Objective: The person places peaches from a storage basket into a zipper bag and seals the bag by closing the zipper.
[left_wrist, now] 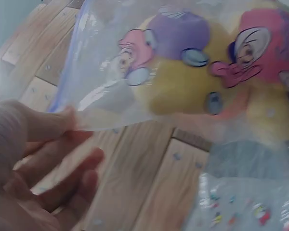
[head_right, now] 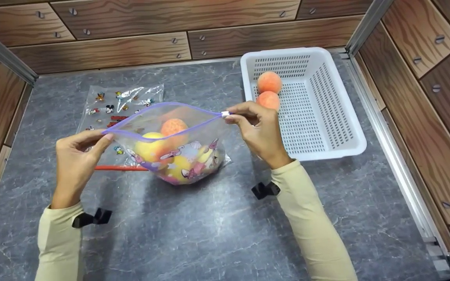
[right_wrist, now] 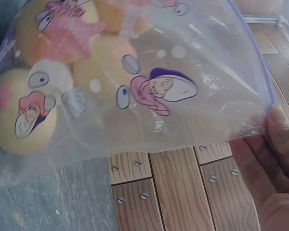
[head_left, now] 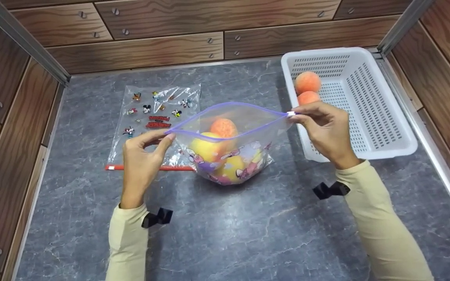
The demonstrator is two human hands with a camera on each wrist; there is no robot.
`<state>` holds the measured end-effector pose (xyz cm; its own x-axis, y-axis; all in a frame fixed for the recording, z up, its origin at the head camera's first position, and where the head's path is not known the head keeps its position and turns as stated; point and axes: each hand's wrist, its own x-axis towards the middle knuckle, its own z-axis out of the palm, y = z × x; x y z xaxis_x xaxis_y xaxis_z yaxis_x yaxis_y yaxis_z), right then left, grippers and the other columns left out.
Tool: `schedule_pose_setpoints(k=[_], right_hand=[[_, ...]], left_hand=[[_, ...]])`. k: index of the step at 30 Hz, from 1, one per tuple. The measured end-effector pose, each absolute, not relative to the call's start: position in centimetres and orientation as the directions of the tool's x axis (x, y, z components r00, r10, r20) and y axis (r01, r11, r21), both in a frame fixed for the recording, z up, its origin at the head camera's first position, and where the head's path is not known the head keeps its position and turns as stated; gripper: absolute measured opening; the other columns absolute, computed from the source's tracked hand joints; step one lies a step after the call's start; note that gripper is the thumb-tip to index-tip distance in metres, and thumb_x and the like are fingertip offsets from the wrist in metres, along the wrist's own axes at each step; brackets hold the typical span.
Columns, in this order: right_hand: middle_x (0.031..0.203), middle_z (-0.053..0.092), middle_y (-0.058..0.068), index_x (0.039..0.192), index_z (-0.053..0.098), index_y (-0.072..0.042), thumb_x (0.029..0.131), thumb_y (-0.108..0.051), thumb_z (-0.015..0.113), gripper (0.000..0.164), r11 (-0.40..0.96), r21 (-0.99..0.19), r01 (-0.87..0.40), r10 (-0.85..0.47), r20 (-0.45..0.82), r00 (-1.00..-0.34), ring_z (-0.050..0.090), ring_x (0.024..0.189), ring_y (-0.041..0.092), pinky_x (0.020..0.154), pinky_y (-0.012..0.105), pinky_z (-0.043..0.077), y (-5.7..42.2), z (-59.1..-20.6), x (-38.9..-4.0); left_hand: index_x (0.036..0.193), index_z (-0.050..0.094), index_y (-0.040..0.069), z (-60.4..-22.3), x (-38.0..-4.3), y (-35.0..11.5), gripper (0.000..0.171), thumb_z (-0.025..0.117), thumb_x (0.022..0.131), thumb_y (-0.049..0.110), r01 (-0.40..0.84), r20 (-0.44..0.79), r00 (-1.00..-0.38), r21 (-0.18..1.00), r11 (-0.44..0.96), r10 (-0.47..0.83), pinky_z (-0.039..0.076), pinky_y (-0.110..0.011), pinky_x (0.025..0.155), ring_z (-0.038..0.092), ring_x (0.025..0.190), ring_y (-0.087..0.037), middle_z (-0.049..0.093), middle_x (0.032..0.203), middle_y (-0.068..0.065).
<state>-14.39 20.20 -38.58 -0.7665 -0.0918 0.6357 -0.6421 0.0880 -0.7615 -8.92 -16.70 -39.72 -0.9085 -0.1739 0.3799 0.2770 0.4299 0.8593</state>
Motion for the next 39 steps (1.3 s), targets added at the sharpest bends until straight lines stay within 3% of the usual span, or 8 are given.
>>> schedule_pose_setpoints(k=[4,9,10,13,17,23,29,39], right_hand=[[0.084,0.075,0.017,0.089,0.069,0.019,0.083,0.015,0.074,0.009,0.045,-0.775,-0.630,-0.087,0.625,-0.776,0.074,0.077,0.015,0.071,0.024,0.063,20.3,-38.6,-14.6],[0.081,0.073,0.023,0.087,0.069,0.017,0.082,0.019,0.071,0.006,0.043,-0.770,-0.637,-0.086,0.632,-0.770,0.074,0.074,0.017,0.068,0.026,0.063,20.0,-39.0,-14.6],[0.081,0.072,0.024,0.087,0.069,0.017,0.083,0.019,0.072,0.005,0.039,-0.769,-0.638,-0.089,0.633,-0.769,0.074,0.074,0.018,0.068,0.027,0.063,19.9,-39.1,-14.6],[0.080,0.072,0.024,0.087,0.069,0.016,0.084,0.016,0.073,0.005,0.024,-0.769,-0.639,-0.090,0.635,-0.767,0.074,0.074,0.018,0.067,0.029,0.064,19.8,-39.3,-14.6],[0.080,0.072,0.024,0.087,0.068,0.017,0.085,0.014,0.073,0.006,0.007,-0.773,-0.635,-0.081,0.632,-0.771,0.074,0.073,0.018,0.066,0.030,0.064,19.8,-39.6,-14.4],[0.082,0.074,0.018,0.089,0.068,0.019,0.087,0.019,0.067,0.002,-0.032,-0.795,-0.606,-0.061,0.607,-0.792,0.074,0.073,0.019,0.068,0.029,0.064,19.9,-39.6,-14.3],[0.082,0.075,0.012,0.088,0.069,0.019,0.087,0.018,0.067,0.003,-0.041,-0.804,-0.593,-0.010,0.594,-0.804,0.074,0.074,0.016,0.068,0.026,0.064,19.8,-39.4,-14.5],[0.082,0.072,0.020,0.085,0.071,0.016,0.085,0.012,0.074,0.005,-0.026,-0.778,-0.628,-0.001,0.628,-0.778,0.071,0.076,0.019,0.071,0.029,0.063,19.8,-39.5,-14.7]], left_hand=[[0.107,0.079,0.007,-38.0,-8.6,-17.0,0.025,0.084,0.085,0.018,0.244,0.367,-0.928,0.726,0.643,-0.062,0.057,-0.033,0.076,0.068,0.077,-0.022,0.077,0.103,-0.007],[0.137,0.063,0.010,-34.6,-7.5,-15.7,0.068,0.090,0.078,0.031,0.344,0.394,-0.909,0.521,0.781,0.138,0.050,-0.049,0.102,0.061,0.118,-0.028,0.066,0.134,-0.007],[0.140,0.060,0.011,-33.8,-7.4,-14.9,0.073,0.090,0.078,0.033,0.381,0.410,-0.894,0.488,0.785,0.179,0.046,-0.050,0.107,0.054,0.130,-0.028,0.063,0.138,-0.006],[0.141,0.059,0.012,-32.2,-7.7,-11.6,0.071,0.086,0.081,0.038,0.519,0.493,-0.816,0.397,0.757,0.301,0.038,-0.048,0.117,0.049,0.136,-0.029,0.060,0.142,-0.006],[0.135,0.064,0.013,-31.2,-9.5,-6.5,0.055,0.077,0.089,0.041,0.638,0.511,-0.728,0.260,0.725,0.457,0.041,-0.044,0.115,0.055,0.130,-0.027,0.066,0.133,-0.005],[0.125,0.072,0.018,-31.0,-12.6,-0.8,0.037,0.071,0.095,0.040,0.679,0.335,-0.725,0.196,0.708,0.602,0.049,-0.037,0.102,0.064,0.112,-0.021,0.073,0.117,0.000],[0.106,0.080,0.024,-31.2,-13.8,1.3,0.022,0.073,0.093,0.041,0.629,0.305,-0.768,0.188,0.754,0.564,0.052,-0.037,0.074,0.062,0.073,-0.015,0.073,0.083,0.006],[0.085,0.081,0.027,-32.3,-14.2,1.6,0.011,0.074,0.092,0.030,0.626,0.416,-0.752,0.210,0.751,0.511,0.053,-0.038,0.070,0.055,0.058,-0.013,0.062,0.060,0.008]])
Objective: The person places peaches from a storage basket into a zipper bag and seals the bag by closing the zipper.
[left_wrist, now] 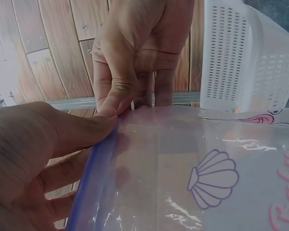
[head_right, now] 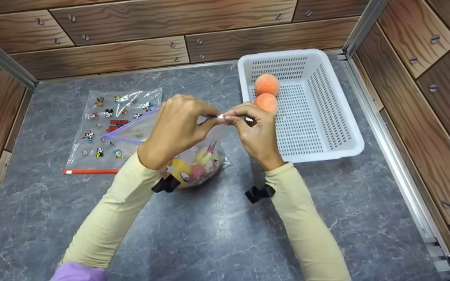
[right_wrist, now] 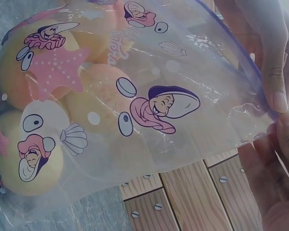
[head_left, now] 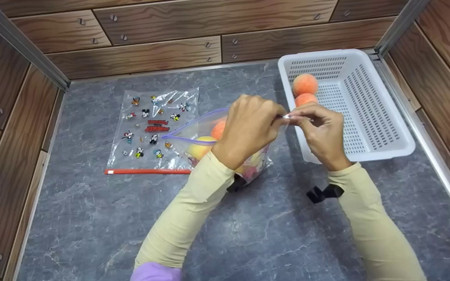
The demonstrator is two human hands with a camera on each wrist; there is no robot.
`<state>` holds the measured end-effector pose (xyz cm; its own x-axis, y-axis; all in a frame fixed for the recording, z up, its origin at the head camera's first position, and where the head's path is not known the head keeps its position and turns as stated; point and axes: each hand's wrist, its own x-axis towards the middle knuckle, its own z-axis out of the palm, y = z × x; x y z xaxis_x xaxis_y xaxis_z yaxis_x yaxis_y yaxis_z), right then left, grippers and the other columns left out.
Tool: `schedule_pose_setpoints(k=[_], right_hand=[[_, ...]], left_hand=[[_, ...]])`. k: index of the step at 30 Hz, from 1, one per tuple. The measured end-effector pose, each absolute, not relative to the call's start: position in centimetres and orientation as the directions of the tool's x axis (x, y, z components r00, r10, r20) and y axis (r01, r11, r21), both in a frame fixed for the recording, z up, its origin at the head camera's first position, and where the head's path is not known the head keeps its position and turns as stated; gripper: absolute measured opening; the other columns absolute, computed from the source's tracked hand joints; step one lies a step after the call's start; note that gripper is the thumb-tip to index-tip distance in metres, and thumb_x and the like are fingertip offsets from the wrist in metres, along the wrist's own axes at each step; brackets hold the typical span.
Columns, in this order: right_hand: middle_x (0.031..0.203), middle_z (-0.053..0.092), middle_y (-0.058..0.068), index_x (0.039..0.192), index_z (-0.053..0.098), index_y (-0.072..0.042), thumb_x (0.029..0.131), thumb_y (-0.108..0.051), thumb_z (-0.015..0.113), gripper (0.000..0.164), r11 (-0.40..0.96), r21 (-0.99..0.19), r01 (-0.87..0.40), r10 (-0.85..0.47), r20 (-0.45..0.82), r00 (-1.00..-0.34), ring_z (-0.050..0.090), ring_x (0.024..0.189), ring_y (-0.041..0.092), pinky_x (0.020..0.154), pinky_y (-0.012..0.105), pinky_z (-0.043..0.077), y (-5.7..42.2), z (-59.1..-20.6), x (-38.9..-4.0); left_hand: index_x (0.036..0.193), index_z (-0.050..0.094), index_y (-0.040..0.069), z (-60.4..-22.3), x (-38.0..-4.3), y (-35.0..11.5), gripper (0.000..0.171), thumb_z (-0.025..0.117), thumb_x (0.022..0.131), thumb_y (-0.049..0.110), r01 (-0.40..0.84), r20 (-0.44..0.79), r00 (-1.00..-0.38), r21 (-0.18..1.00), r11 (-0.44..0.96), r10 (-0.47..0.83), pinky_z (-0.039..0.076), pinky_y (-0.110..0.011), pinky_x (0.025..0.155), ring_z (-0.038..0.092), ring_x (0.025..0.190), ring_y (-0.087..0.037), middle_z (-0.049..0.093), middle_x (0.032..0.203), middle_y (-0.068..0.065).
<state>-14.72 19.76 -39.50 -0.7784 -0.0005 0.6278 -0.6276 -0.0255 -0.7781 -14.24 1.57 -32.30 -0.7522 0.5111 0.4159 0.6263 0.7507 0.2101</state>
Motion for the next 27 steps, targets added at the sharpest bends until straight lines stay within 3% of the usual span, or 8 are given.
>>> schedule_pose_setpoints(k=[6,14,23,27], right_hand=[[0.083,0.073,0.018,0.085,0.071,0.015,0.085,0.011,0.075,0.005,0.003,-0.764,-0.645,-0.015,0.645,-0.764,0.071,0.079,0.019,0.075,0.027,0.062,19.5,-39.3,-14.8],[0.083,0.072,0.013,0.084,0.070,0.014,0.083,0.014,0.074,0.004,-0.002,-0.772,-0.635,-0.006,0.635,-0.772,0.070,0.080,0.021,0.081,0.030,0.063,19.1,-39.1,-14.5],[0.081,0.071,0.011,0.083,0.067,0.018,0.081,0.024,0.069,0.006,-0.012,-0.778,-0.628,0.015,0.628,-0.778,0.069,0.077,0.017,0.082,0.029,0.063,19.1,-39.3,-14.7],[0.082,0.071,0.013,0.083,0.066,0.019,0.081,0.022,0.070,0.005,-0.006,-0.774,-0.633,0.011,0.633,-0.774,0.069,0.078,0.017,0.082,0.030,0.063,19.0,-39.3,-14.7]], left_hand=[[0.082,0.081,0.026,-32.4,-14.2,1.4,0.013,0.072,0.091,0.024,0.621,0.437,-0.747,0.190,0.760,0.501,0.055,-0.036,0.074,0.054,0.055,-0.012,0.058,0.056,0.007],[0.079,0.079,0.024,-32.5,-14.1,0.9,0.013,0.073,0.091,0.026,0.614,0.429,-0.762,0.237,0.753,0.485,0.053,-0.036,0.054,0.049,0.056,-0.016,0.049,0.055,0.005],[0.074,0.077,0.020,-32.8,-14.1,-0.6,0.019,0.073,0.093,0.025,0.620,0.414,-0.768,0.291,0.728,0.489,0.054,-0.038,0.057,0.044,0.055,-0.016,0.050,0.056,0.003],[0.084,0.082,0.020,-32.9,-14.1,-1.4,0.014,0.073,0.093,0.026,0.610,0.403,-0.778,0.297,0.735,0.483,0.058,-0.039,0.077,0.052,0.057,-0.016,0.064,0.063,0.004]])
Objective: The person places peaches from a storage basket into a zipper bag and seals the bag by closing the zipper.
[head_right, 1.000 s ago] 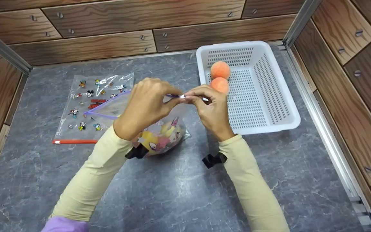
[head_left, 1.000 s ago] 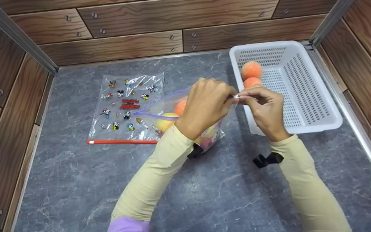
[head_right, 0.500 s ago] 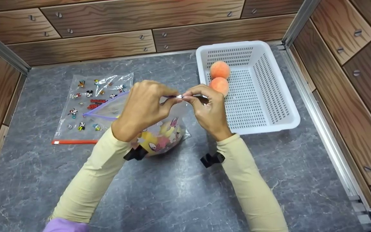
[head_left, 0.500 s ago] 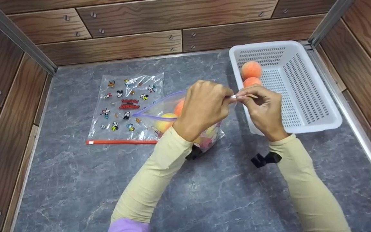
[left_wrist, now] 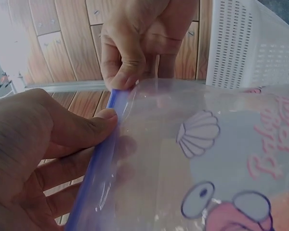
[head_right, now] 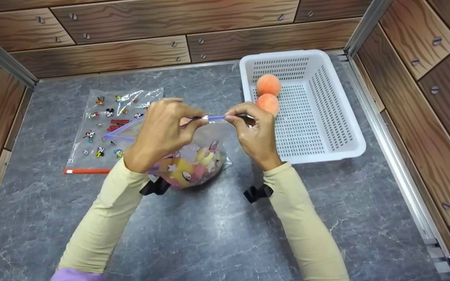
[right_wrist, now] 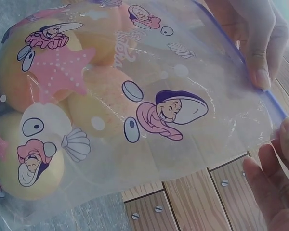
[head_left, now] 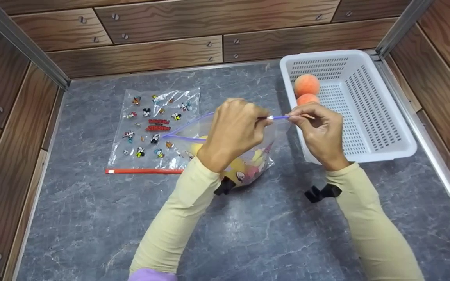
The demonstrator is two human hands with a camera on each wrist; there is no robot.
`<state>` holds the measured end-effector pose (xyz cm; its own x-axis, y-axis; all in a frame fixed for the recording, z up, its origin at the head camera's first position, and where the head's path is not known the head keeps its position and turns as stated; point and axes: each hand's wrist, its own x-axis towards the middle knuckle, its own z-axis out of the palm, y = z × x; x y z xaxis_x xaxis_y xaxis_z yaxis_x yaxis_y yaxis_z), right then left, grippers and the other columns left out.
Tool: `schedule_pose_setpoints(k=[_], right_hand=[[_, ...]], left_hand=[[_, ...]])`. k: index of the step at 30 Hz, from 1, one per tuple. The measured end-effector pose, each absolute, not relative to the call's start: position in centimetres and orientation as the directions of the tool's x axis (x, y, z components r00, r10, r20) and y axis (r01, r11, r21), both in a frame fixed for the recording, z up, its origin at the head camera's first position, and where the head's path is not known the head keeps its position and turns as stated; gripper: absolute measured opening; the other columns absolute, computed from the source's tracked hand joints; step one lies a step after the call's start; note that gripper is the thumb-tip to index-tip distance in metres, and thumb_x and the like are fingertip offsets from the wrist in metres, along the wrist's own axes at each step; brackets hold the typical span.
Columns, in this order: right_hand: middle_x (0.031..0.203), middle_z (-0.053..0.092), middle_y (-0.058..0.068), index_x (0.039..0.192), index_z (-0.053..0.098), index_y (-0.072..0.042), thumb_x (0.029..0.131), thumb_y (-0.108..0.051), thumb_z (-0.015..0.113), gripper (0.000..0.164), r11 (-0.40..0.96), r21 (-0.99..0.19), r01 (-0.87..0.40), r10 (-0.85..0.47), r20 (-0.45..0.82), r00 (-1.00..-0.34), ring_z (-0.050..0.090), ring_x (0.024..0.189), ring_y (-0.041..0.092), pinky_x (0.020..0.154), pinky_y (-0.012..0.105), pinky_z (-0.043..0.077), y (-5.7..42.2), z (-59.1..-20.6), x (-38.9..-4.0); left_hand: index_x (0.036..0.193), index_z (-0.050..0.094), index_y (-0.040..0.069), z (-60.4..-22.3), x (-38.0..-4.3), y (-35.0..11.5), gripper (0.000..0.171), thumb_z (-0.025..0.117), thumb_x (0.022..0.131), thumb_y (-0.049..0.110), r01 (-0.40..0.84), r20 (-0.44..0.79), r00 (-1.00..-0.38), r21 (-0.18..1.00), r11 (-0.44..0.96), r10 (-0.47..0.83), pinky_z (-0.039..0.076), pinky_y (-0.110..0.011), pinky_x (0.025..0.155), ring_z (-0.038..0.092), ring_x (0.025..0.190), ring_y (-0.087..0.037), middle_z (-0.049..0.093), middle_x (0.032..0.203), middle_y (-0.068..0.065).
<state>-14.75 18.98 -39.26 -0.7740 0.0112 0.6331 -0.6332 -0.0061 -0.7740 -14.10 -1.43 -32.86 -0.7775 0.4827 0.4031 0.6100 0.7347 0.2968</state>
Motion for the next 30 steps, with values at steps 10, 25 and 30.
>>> schedule_pose_setpoints(k=[10,25,30], right_hand=[[0.082,0.071,0.013,0.084,0.067,0.019,0.082,0.019,0.071,0.005,-0.001,-0.771,-0.637,0.000,0.637,-0.771,0.068,0.078,0.018,0.081,0.029,0.063,18.7,-39.2,-14.7],[0.084,0.070,0.010,0.084,0.064,0.019,0.084,0.016,0.071,0.007,0.039,-0.766,-0.642,-0.008,0.642,-0.767,0.068,0.078,0.016,0.073,0.023,0.060,18.4,-39.3,-14.6],[0.084,0.070,0.007,0.084,0.064,0.019,0.083,0.021,0.068,0.005,0.035,-0.768,-0.639,-0.009,0.639,-0.769,0.068,0.078,0.015,0.074,0.023,0.060,18.2,-39.3,-14.6]], left_hand=[[0.096,0.082,0.019,-33.0,-13.7,-3.0,0.011,0.073,0.094,0.025,0.584,0.367,-0.801,0.307,0.752,0.473,0.046,-0.040,0.110,0.065,0.064,-0.017,0.073,0.071,0.003],[0.099,0.082,0.015,-33.5,-13.5,-4.5,0.013,0.073,0.093,0.024,0.573,0.386,-0.808,0.336,0.747,0.446,0.047,-0.042,0.110,0.070,0.070,-0.018,0.077,0.083,0.000],[0.093,0.082,0.014,-33.7,-13.4,-5.1,0.011,0.074,0.093,0.022,0.580,0.409,-0.801,0.347,0.737,0.438,0.047,-0.043,0.109,0.068,0.066,-0.018,0.077,0.079,0.000]])
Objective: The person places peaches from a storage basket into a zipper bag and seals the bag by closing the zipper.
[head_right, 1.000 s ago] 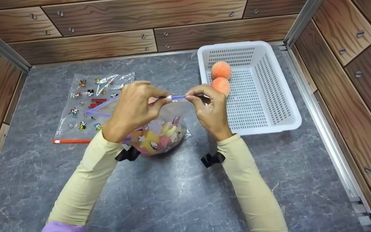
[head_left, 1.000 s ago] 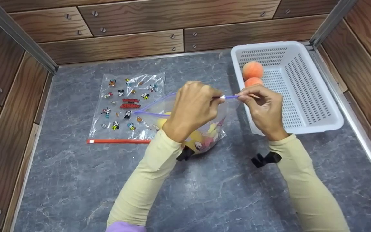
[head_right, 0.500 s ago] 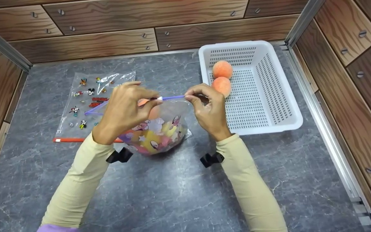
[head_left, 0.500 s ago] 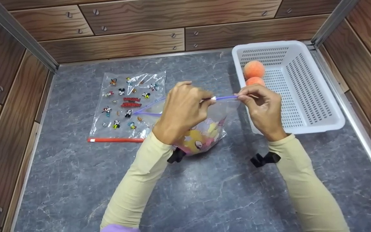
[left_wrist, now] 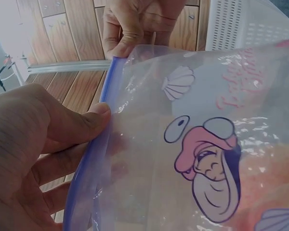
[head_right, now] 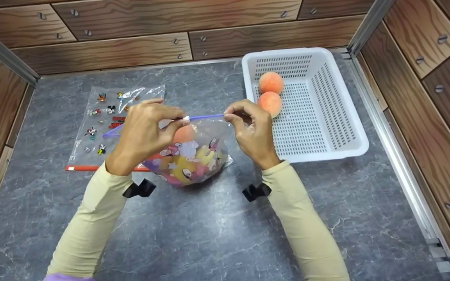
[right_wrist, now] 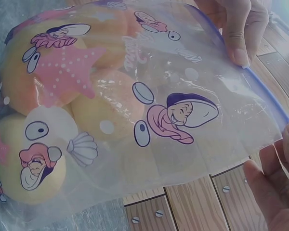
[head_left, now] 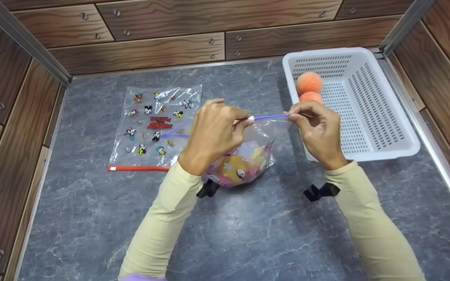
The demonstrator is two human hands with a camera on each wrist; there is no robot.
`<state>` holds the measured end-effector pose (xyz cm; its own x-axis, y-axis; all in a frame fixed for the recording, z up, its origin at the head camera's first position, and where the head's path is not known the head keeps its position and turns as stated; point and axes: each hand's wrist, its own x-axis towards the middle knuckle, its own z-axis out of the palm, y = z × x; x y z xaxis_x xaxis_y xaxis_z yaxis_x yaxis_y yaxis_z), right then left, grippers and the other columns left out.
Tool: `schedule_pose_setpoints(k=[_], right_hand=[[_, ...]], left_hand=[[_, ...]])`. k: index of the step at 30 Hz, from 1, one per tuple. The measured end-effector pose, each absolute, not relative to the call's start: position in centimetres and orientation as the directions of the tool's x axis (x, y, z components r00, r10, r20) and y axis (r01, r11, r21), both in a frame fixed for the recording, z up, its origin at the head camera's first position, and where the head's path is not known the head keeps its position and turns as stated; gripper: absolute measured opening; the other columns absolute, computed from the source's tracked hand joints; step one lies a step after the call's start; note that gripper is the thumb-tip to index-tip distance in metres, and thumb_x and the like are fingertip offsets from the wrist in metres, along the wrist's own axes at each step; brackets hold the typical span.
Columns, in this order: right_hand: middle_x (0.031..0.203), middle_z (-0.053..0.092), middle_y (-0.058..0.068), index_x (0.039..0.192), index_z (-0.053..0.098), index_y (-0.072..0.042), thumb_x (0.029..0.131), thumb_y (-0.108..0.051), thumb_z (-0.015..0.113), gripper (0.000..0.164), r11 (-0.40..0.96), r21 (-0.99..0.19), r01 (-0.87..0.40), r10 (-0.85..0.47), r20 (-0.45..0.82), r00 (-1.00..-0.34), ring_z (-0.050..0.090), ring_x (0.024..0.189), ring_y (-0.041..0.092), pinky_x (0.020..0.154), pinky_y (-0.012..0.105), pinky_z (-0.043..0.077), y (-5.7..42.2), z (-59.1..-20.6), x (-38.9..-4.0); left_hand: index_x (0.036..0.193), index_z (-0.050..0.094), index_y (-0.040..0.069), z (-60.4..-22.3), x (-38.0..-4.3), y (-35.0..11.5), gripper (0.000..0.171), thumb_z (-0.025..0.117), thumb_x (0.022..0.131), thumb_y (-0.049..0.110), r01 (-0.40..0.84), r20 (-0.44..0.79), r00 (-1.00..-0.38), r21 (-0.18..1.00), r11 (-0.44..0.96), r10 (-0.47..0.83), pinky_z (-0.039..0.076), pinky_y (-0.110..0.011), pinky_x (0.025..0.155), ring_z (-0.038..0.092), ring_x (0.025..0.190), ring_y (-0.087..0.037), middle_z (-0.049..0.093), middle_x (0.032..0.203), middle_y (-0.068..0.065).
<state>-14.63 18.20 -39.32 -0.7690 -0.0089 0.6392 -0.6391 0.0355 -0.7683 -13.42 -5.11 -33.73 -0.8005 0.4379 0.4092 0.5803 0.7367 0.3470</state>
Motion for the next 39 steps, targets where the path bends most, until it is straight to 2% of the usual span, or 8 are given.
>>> schedule_pose_setpoints(k=[11,15,18,22,30,39], right_hand=[[0.084,0.070,0.006,0.085,0.063,0.020,0.083,0.023,0.067,0.005,0.034,-0.774,-0.633,-0.010,0.633,-0.774,0.069,0.081,0.016,0.078,0.025,0.061,18.2,-39.4,-14.9],[0.084,0.070,0.008,0.085,0.063,0.021,0.085,0.018,0.069,0.007,0.017,-0.775,-0.631,-0.002,0.631,-0.775,0.070,0.082,0.018,0.080,0.027,0.062,18.4,-39.6,-14.9],[0.082,0.068,0.012,0.084,0.062,0.021,0.085,0.016,0.070,0.010,-0.003,-0.774,-0.633,0.013,0.633,-0.774,0.071,0.080,0.019,0.081,0.031,0.063,18.6,-39.7,-14.8],[0.080,0.065,0.016,0.083,0.062,0.020,0.084,0.021,0.068,0.006,-0.015,-0.777,-0.629,0.032,0.629,-0.777,0.068,0.076,0.018,0.082,0.034,0.063,19.0,-39.8,-14.8],[0.080,0.065,0.015,0.083,0.062,0.020,0.083,0.022,0.068,0.007,0.022,-0.776,-0.630,0.062,0.630,-0.774,0.067,0.074,0.016,0.072,0.025,0.060,19.8,-39.9,-14.7],[0.080,0.064,0.014,0.083,0.062,0.020,0.083,0.025,0.065,0.006,0.002,-0.778,-0.628,0.064,0.627,-0.776,0.065,0.073,0.018,0.073,0.026,0.060,19.7,-40.0,-14.7]], left_hand=[[0.091,0.082,0.012,-34.5,-13.3,-6.8,0.009,0.076,0.091,0.020,0.570,0.456,-0.800,0.374,0.731,0.391,0.051,-0.042,0.104,0.068,0.062,-0.018,0.076,0.076,-0.002],[0.092,0.082,0.012,-34.9,-13.2,-7.7,0.008,0.077,0.090,0.018,0.569,0.474,-0.798,0.392,0.722,0.372,0.052,-0.042,0.102,0.069,0.063,-0.018,0.076,0.075,-0.002],[0.093,0.082,0.011,-35.1,-13.1,-8.5,0.009,0.077,0.090,0.017,0.564,0.473,-0.803,0.405,0.720,0.362,0.052,-0.043,0.104,0.067,0.058,-0.018,0.075,0.073,-0.004],[0.095,0.081,0.008,-35.4,-13.0,-9.8,0.010,0.078,0.089,0.016,0.546,0.476,-0.813,0.421,0.724,0.336,0.051,-0.043,0.106,0.061,0.050,-0.019,0.075,0.073,-0.007],[0.094,0.082,0.008,-35.5,-13.0,-11.6,0.009,0.078,0.088,0.013,0.540,0.489,-0.813,0.429,0.724,0.316,0.050,-0.042,0.107,0.073,0.072,-0.028,0.078,0.085,-0.005],[0.094,0.081,0.007,-35.5,-12.4,-13.3,0.008,0.077,0.090,0.012,0.521,0.465,-0.832,0.471,0.712,0.302,0.047,-0.048,0.111,0.075,0.083,-0.030,0.078,0.093,-0.007]])
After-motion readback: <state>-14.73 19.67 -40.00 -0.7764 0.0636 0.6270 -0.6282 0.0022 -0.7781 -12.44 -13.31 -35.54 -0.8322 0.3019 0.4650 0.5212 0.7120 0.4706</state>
